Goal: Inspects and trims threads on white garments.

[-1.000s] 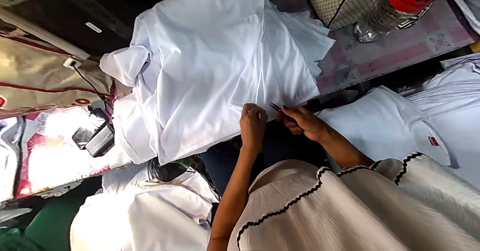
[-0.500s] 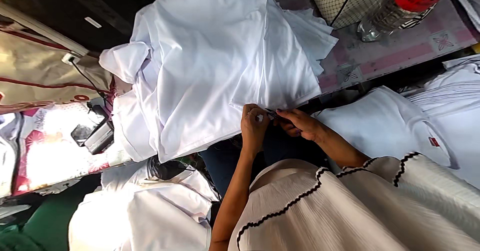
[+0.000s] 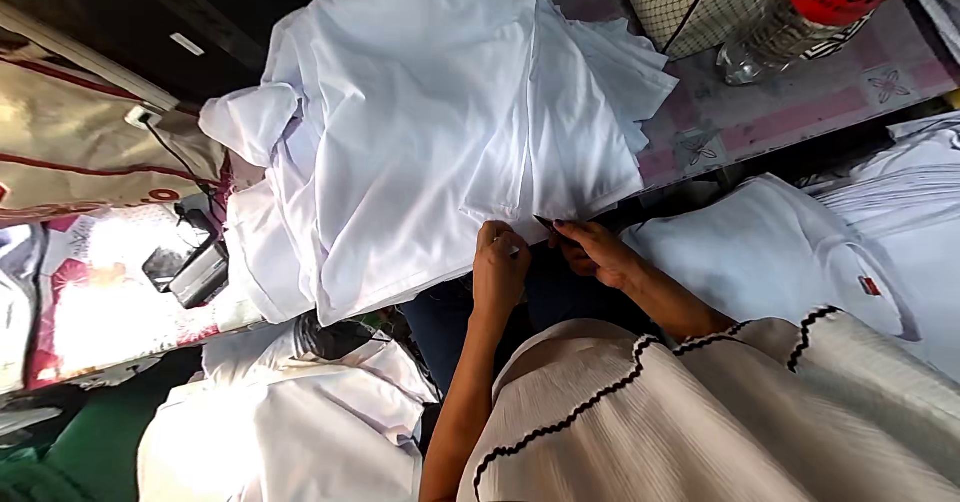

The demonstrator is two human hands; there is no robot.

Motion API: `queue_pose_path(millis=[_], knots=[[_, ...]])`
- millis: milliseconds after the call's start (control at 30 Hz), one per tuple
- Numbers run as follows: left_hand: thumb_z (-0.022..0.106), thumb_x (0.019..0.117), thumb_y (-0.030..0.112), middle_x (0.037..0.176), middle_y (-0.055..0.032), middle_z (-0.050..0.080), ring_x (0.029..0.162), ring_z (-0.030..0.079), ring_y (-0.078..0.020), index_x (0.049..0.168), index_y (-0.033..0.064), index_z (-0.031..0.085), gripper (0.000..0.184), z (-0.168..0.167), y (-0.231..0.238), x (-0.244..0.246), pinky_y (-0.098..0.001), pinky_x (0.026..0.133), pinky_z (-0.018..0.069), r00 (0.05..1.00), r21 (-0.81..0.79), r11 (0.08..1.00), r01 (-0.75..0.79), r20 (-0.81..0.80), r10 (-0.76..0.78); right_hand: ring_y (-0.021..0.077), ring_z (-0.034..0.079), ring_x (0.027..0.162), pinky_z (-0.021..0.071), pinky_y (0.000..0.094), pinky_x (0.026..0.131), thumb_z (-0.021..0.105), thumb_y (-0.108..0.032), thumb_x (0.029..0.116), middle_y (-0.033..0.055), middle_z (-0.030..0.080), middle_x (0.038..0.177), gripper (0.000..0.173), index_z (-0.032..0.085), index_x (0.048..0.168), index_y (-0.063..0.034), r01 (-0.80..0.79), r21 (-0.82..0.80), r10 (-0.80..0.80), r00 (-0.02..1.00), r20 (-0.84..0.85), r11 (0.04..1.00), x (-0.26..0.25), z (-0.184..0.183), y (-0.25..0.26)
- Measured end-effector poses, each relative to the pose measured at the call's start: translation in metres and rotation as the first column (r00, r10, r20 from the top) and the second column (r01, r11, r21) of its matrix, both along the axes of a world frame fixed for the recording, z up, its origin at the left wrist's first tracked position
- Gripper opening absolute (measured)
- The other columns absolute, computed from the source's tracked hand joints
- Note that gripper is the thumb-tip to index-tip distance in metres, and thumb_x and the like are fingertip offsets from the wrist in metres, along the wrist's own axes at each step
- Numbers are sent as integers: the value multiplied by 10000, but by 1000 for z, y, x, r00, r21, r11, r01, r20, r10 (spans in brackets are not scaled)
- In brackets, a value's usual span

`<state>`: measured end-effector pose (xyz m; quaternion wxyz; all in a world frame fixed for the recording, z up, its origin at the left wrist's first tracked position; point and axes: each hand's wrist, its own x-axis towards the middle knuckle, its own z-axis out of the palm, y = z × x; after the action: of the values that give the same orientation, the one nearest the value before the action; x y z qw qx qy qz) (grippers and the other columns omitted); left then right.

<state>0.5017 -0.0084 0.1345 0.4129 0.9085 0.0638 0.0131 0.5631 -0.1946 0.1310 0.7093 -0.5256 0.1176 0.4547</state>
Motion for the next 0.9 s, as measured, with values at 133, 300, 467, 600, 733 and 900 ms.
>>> queue_pose_path(millis=[133,300,467,600,733,900], knots=[[694,953,159,1082,-219,662,920,685,-313,971,-63,714,224,29,-4,3,-450,812,580,999,74,997,-31,-39,34,-27,295,409,260,128,399,363,-304,1129,-108,382,556,390,624,963,-67,-10,40,9,1000,27,999,1,11,-5],[729,945,166,1118,-244,631,1022,644,-373,1103,-78,707,292,-3,-18,28,-482,850,559,987,173,975,-137,105,120,-18,307,421,279,130,413,375,-308,1125,-98,391,572,374,620,953,-84,-5,29,2,994,107,1000,4,19,1],[685,930,10,1040,-184,669,892,674,-253,957,-52,739,87,-14,-15,26,-358,780,582,958,65,978,-197,226,178,-23,309,413,281,124,402,388,-297,1122,-99,390,565,363,624,953,-79,3,53,-8,995,102,999,5,13,-2],[670,960,64,1165,-221,639,908,680,-312,1144,-10,740,210,-17,-13,25,-430,767,585,966,167,983,-78,256,33,-18,306,415,277,126,403,365,-320,1126,-94,386,570,389,624,964,-79,7,50,-12,995,101,999,8,13,2],[632,964,24,1015,-184,634,934,656,-321,948,-17,736,112,-22,-12,31,-419,772,573,952,248,968,-22,301,-56,-9,313,416,285,135,407,372,-324,1125,-88,390,565,390,633,987,-71,8,18,-11,990,140,1000,11,12,2],[568,980,4,1071,-202,643,1070,631,-358,961,-34,708,146,-11,9,5,-480,941,533,976,155,968,197,63,-208,-16,307,417,278,129,402,373,-329,1125,-93,393,577,376,627,1016,-74,19,-5,-18,994,109,1000,13,-2,-11]])
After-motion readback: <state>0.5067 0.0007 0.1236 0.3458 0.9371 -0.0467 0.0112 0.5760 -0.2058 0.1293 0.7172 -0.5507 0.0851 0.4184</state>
